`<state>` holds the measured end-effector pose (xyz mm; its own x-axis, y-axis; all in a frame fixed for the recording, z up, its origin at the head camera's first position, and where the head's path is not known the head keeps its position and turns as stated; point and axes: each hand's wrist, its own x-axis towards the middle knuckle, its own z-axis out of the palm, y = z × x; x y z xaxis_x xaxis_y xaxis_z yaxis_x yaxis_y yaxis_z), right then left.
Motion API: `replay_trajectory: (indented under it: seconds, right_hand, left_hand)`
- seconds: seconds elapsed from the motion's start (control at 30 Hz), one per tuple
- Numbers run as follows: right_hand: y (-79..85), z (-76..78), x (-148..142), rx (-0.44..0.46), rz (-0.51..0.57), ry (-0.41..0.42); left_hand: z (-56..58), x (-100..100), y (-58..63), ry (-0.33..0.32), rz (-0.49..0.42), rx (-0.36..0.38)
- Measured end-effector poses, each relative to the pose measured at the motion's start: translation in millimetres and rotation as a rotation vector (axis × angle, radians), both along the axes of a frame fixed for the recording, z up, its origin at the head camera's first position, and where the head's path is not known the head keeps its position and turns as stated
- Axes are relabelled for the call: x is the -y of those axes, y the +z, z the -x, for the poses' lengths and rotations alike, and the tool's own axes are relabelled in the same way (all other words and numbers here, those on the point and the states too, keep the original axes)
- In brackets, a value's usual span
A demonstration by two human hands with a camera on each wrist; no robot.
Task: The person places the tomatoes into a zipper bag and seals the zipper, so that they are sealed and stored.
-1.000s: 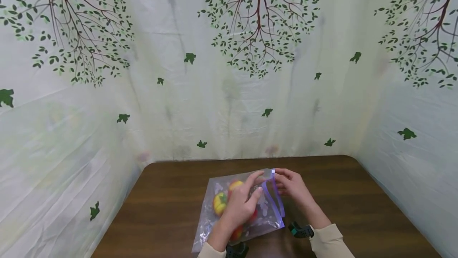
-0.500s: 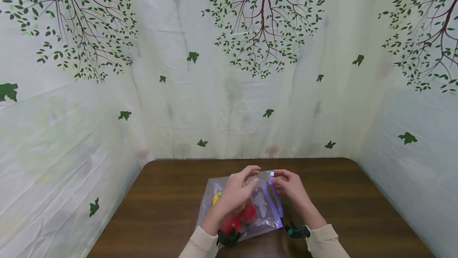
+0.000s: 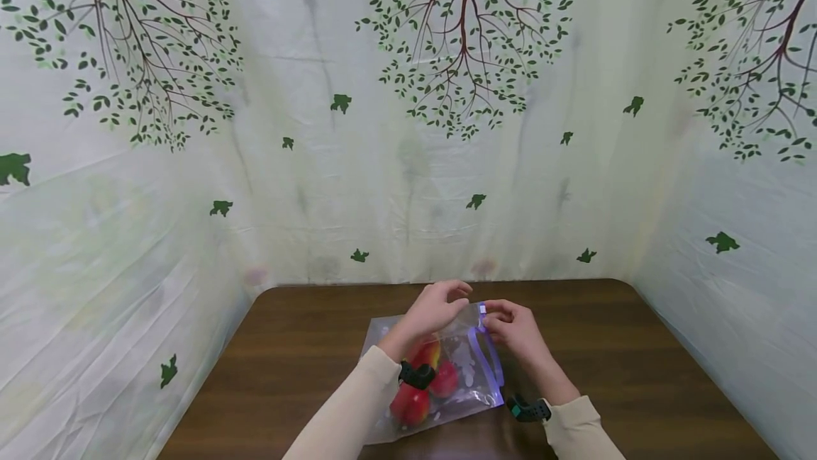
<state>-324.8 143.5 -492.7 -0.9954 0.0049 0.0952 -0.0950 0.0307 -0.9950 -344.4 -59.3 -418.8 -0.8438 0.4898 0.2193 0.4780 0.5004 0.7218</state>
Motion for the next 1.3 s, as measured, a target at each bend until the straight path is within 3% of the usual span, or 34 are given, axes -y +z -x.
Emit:
replay_trajectory:
  seconds: [0.27, 0.43, 0.5, 0.63, 0.77, 0.97, 1.3]
  right_hand:
    - [0.1, 0.0, -3, -0.041, -0.034, 0.015]
    - [20.4, -13.0, 0, -0.052, -0.063, 0.058]
    - [22.0, -14.0, 1, -0.05, -0.07, 0.061]
    - [4.8, -2.1, -2, -0.06, -0.062, 0.032]
    - [0.6, 2.0, -6, -0.069, -0.071, 0.013]
    - [6.4, 6.0, -9, -0.078, -0.144, -0.046]
    - [20.7, 11.8, -2, -0.144, -0.38, 0.032]
  left_hand:
    - [24.3, -14, -18.7, 0.01, 0.048, -0.001]
    - [31.6, -18, -25.5, 0.054, 0.042, -0.024]
    - [32.8, -19, -26.8, 0.06, 0.024, -0.025]
    - [35.1, -21, -29.4, 0.055, 0.023, -0.022]
    - [36.4, -25, -31.1, 0.042, 0.015, -0.027]
    - [34.3, -29, -25.1, 0.005, -0.005, -0.036]
    - [31.2, -23, -23.9, 0.024, -0.017, -0.03]
